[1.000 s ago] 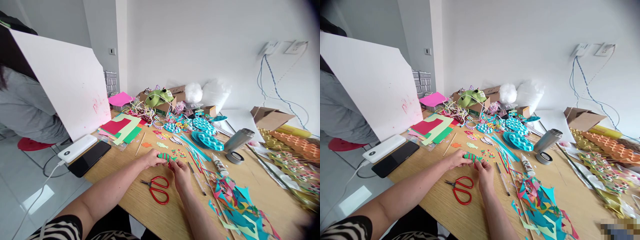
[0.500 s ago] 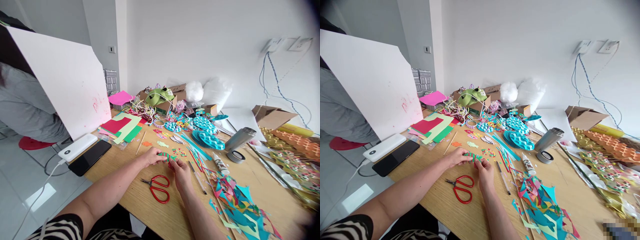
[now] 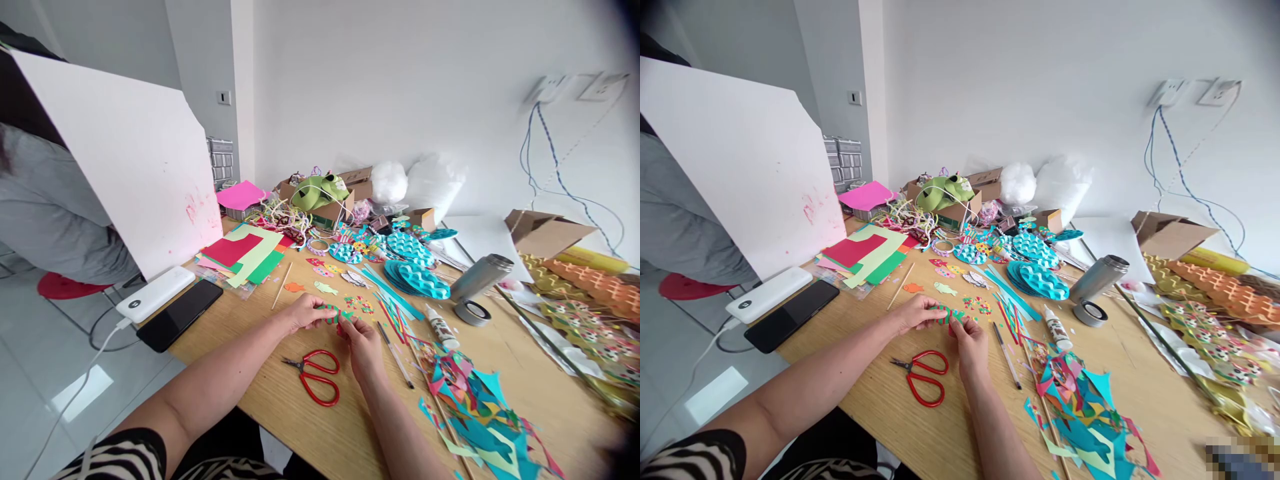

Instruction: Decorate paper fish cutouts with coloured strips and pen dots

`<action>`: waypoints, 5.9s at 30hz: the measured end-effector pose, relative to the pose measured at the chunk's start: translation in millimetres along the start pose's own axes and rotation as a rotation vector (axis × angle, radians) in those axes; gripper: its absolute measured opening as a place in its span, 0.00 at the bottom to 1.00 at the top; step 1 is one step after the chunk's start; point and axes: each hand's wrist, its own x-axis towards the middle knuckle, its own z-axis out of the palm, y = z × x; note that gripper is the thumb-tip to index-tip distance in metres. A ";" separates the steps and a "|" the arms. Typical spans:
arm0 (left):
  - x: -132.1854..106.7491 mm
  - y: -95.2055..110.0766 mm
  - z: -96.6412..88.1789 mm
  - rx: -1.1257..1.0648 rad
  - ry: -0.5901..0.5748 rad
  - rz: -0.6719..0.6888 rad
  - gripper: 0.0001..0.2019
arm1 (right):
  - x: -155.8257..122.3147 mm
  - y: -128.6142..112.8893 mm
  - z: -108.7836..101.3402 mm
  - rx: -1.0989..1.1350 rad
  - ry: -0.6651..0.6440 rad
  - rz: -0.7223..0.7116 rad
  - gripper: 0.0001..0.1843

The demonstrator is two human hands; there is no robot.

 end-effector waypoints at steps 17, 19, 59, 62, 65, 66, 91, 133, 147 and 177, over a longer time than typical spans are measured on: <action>-0.6 1.8 2.3 0.026 0.076 -0.006 0.22 | -3.6 -4.0 1.6 -0.076 -0.014 -0.007 0.19; -1.2 2.6 2.7 0.021 0.079 0.013 0.22 | -3.6 -3.8 1.8 -0.088 -0.024 -0.008 0.18; 1.7 1.1 2.6 -0.052 0.114 0.047 0.21 | -6.1 -11.3 2.6 -0.166 -0.053 -0.051 0.16; 1.6 1.8 1.2 -0.081 0.092 -0.017 0.24 | -3.2 -9.0 -1.0 -0.135 -0.007 -0.062 0.16; 2.5 0.3 0.4 -0.069 0.075 -0.020 0.23 | 0.4 -5.3 -5.0 -0.096 0.055 -0.074 0.17; 3.0 -0.7 0.4 -0.061 0.072 -0.015 0.22 | 1.3 -4.2 -5.9 -0.085 0.074 -0.076 0.17; -4.8 4.6 -5.2 1.058 0.328 -0.011 0.26 | 16.7 -9.6 -27.7 0.069 0.520 -0.303 0.19; -29.7 8.3 17.6 1.365 -0.193 0.492 0.20 | 29.0 -40.8 -75.7 -0.190 0.827 -0.488 0.21; -23.1 3.4 19.5 1.213 -0.110 0.498 0.19 | 37.0 -48.9 -114.2 -0.310 0.942 -0.511 0.21; -12.0 -2.3 10.8 1.102 0.112 0.456 0.17 | 87.9 -68.1 -134.6 -1.958 -0.092 -0.073 0.07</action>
